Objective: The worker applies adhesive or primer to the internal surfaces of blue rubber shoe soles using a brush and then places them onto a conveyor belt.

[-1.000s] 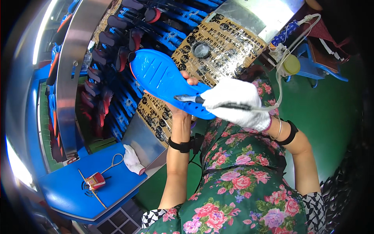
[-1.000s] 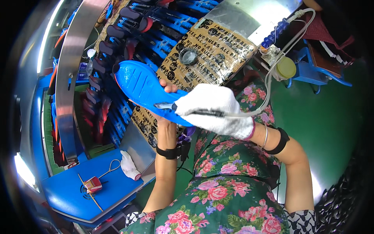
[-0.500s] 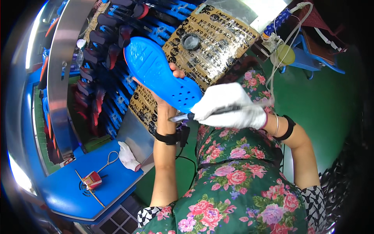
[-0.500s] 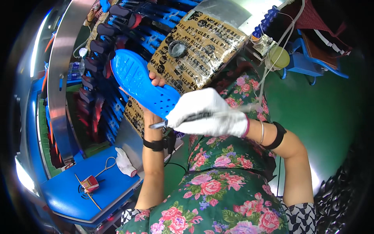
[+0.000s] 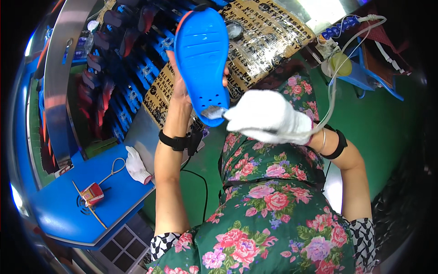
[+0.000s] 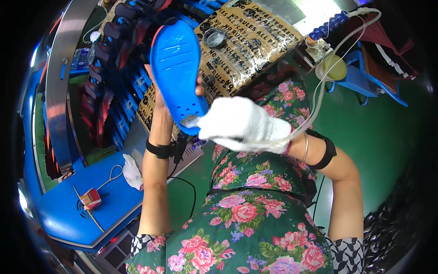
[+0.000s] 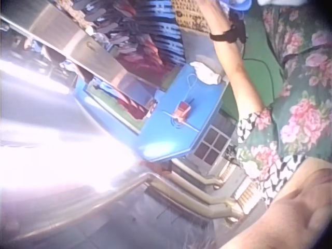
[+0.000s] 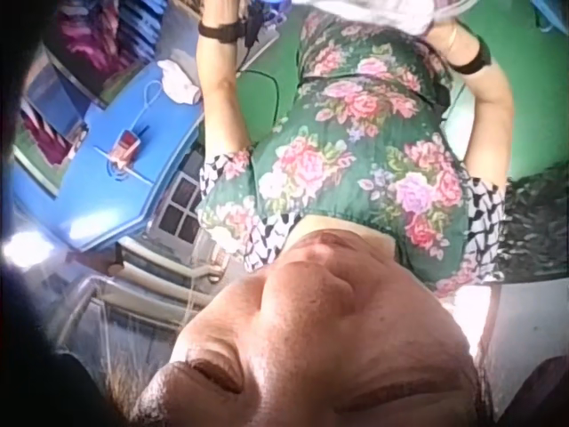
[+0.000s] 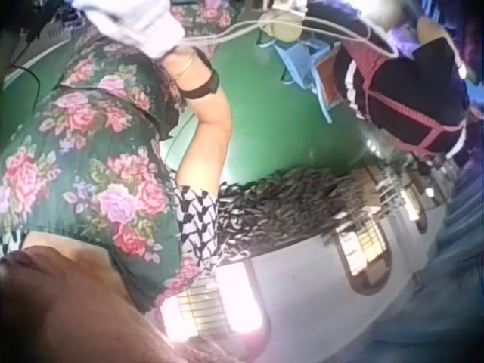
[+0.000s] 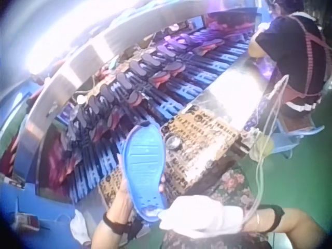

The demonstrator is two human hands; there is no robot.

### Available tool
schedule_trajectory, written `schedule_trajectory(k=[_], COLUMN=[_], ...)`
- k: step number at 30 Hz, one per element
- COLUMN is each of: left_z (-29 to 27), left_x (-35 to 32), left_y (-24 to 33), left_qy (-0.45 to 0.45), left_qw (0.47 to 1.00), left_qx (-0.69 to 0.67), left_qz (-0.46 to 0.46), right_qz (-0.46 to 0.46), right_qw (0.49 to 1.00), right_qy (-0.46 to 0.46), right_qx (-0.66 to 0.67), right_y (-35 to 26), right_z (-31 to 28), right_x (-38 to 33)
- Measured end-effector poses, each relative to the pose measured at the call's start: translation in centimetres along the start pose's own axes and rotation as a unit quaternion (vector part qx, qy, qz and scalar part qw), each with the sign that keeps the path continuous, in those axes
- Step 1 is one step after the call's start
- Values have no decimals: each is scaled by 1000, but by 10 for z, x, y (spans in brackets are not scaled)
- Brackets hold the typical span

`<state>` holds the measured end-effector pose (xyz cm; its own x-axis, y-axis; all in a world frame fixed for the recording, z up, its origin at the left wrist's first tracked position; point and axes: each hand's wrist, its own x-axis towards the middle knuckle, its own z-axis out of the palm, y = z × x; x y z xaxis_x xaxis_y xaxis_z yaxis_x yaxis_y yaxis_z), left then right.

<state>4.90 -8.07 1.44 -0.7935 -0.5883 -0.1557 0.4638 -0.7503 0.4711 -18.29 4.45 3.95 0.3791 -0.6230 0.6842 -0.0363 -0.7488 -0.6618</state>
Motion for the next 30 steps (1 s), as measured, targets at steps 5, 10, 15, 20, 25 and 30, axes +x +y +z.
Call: schedule_trajectory(k=[5,10,15,20,25,30], left_z=[-2,-13,-6,-5,16,6], left_x=[1,10,11,-49,-97,-82], left_y=[6,-3,-22,-37,-84,-108], left_qy=[-15,44,212,191,90,110], left_qw=[1000,997,910,882,951,955], left_qx=[11,-10,-34,-233,-256,-203], left_qz=[-25,68,354,361,149,184], right_qz=[35,377,374,366,404,347], right_qw=[998,873,785,760,715,797], right_qy=[32,100,308,325,309,247], right_qx=[51,291,386,428,479,428], right_y=[8,9,24,32,39,24], right_z=[-4,-15,-3,18,35,26], right_x=[9,7,11,8,7,21])
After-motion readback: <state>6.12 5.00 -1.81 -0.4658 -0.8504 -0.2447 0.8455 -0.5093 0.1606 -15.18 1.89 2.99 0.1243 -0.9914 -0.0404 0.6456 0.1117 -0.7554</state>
